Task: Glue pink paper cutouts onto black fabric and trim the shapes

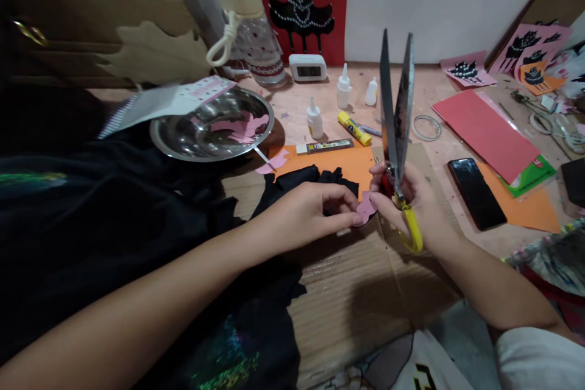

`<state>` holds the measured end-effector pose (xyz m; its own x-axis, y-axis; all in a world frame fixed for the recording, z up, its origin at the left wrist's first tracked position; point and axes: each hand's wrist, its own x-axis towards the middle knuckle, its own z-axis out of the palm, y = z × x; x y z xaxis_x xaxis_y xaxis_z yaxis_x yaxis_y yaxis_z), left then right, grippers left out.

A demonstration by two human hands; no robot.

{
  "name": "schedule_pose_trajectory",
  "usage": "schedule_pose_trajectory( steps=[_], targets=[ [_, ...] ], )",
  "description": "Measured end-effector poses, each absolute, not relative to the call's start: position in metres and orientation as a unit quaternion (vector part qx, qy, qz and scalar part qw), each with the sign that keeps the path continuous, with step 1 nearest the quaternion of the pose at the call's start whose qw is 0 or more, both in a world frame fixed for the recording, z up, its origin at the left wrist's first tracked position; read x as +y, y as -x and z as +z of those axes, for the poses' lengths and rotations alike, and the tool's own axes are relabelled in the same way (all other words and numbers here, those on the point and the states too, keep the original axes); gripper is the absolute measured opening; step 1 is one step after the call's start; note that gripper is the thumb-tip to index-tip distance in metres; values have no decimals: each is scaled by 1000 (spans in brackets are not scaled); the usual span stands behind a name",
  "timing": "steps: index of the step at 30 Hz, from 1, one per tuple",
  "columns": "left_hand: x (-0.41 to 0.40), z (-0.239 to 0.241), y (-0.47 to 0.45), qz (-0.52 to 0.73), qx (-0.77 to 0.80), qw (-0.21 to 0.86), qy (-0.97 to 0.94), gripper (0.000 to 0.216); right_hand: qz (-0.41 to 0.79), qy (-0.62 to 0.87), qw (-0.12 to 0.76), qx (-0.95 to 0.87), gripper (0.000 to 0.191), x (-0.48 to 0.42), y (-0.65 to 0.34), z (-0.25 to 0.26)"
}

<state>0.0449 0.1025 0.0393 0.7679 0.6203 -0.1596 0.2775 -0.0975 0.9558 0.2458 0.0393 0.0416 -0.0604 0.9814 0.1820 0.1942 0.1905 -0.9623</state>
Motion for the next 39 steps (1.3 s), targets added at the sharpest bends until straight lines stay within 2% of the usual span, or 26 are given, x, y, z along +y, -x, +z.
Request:
schedule_pose_trajectory(
  steps=[5,8,11,15,22,26,33,39],
  targets=[
    [100,37,-47,156,299,568,-751,23,434,468,465,-614,29,39,-245,36],
    [101,37,-47,189,329,632,-675,22,444,469,477,-596,36,39,-244,34],
    [102,39,-48,242,354,687,-586,30,467,468,491,-567,40,41,-243,33],
    [103,43,-50,258,358,722,-534,34,469,462,514,-550,34,41,-240,35],
    [103,42,-48,242,380,700,-553,39,439,462,517,-571,30,39,-242,38],
    [102,41,-48,219,374,656,-618,29,453,463,489,-584,29,40,-242,38],
    [97,58,-46,320,411,573,-632,27,533,418,499,-541,54,29,-241,24],
    [92,57,-41,428,388,640,-506,36,578,412,451,-541,62,15,-235,7]
  ],
)
